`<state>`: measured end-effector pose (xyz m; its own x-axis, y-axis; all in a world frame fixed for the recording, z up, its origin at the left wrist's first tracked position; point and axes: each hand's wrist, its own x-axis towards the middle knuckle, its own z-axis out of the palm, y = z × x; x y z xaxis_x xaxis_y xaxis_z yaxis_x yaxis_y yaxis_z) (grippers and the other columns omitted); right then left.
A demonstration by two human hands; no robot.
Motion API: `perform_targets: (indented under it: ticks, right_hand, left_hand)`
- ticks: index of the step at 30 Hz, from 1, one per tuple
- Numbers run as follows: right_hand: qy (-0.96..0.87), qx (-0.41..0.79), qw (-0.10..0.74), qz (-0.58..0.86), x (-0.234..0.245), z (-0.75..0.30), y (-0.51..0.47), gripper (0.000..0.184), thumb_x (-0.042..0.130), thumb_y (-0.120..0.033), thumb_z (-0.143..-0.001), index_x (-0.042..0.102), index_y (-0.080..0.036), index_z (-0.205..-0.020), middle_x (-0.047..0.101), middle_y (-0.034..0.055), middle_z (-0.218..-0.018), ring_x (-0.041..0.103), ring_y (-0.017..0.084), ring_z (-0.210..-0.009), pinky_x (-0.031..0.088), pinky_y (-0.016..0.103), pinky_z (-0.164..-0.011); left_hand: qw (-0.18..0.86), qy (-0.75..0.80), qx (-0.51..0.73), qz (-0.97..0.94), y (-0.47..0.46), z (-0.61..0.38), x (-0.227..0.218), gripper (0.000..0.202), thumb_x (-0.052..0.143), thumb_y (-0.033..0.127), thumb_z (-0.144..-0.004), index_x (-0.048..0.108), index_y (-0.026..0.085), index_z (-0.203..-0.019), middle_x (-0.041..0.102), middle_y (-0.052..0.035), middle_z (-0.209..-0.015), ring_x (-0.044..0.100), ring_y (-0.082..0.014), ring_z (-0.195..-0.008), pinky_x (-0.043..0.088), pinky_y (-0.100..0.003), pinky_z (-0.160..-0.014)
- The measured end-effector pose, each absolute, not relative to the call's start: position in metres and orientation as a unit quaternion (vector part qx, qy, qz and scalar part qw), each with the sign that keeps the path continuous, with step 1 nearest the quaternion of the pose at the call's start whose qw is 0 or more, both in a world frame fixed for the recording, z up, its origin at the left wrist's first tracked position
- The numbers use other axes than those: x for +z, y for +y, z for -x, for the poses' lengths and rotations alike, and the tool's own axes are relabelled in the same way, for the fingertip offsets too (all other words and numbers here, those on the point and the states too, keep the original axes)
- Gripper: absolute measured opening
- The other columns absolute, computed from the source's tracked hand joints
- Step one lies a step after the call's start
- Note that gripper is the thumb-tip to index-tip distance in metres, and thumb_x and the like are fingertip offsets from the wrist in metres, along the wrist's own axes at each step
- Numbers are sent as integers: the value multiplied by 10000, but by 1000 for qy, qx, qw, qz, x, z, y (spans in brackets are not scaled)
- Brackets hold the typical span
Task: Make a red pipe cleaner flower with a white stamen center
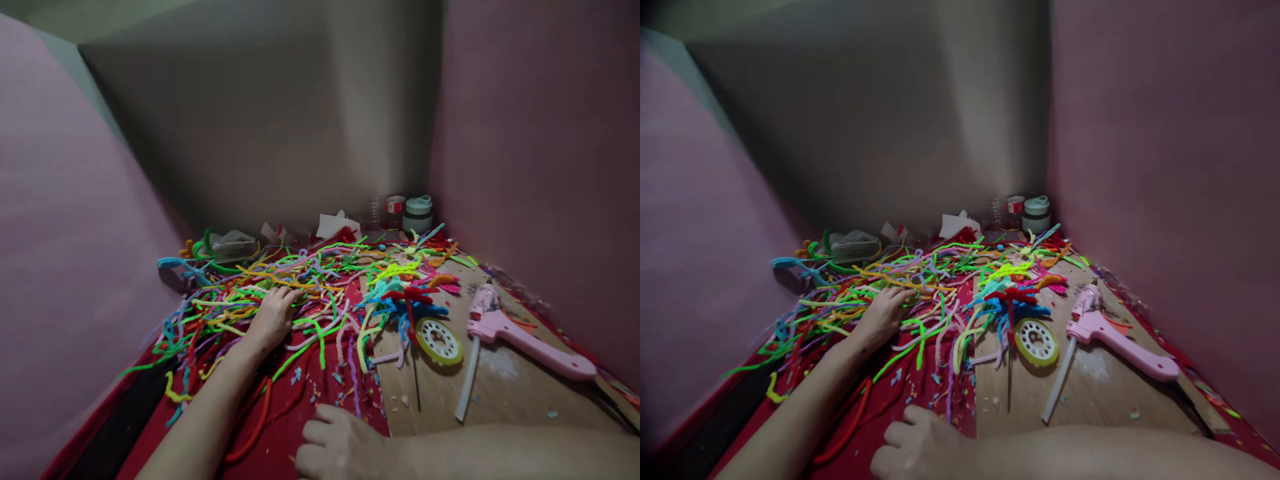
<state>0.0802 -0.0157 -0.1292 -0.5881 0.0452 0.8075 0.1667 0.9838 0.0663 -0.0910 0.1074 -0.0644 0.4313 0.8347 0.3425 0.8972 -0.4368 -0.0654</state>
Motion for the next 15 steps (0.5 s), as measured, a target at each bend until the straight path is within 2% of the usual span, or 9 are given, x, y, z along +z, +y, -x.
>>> perform_targets:
  ticks: [8, 13, 15]
  right_hand:
    - [-896, -69, 433, 72, -132, -78, -17, 372, 537, -378, -849, 405, -192, -556, 420, -49, -437, 341, 113, -482, 247, 268, -492]
    - [-888, -75, 449, 67, -131, -79, -16, 349, 544, -364, -850, 419, -193, -573, 427, -52, -450, 340, 112, -480, 257, 255, -485]
    - [-881, -77, 463, 69, -130, -79, -15, 335, 507, -316, -871, 428, -187, -573, 416, -54, -445, 330, 107, -470, 259, 251, -476]
  left_hand:
    - [141, -531, -167, 819, 105, 89, -67, 325, 482, 132, -803, 604, 180, -1100, 625, -101, -1074, 525, -244, -959, 425, -389, -819]
    - [169, -563, -221, 779, 107, 87, -42, 259, 441, 152, -826, 652, 186, -972, 642, -99, -1052, 503, -265, -984, 386, -444, -861]
    - [170, -577, -235, 764, 117, 86, -27, 253, 432, 170, -837, 658, 173, -951, 645, -107, -1031, 505, -257, -974, 389, -432, -872]
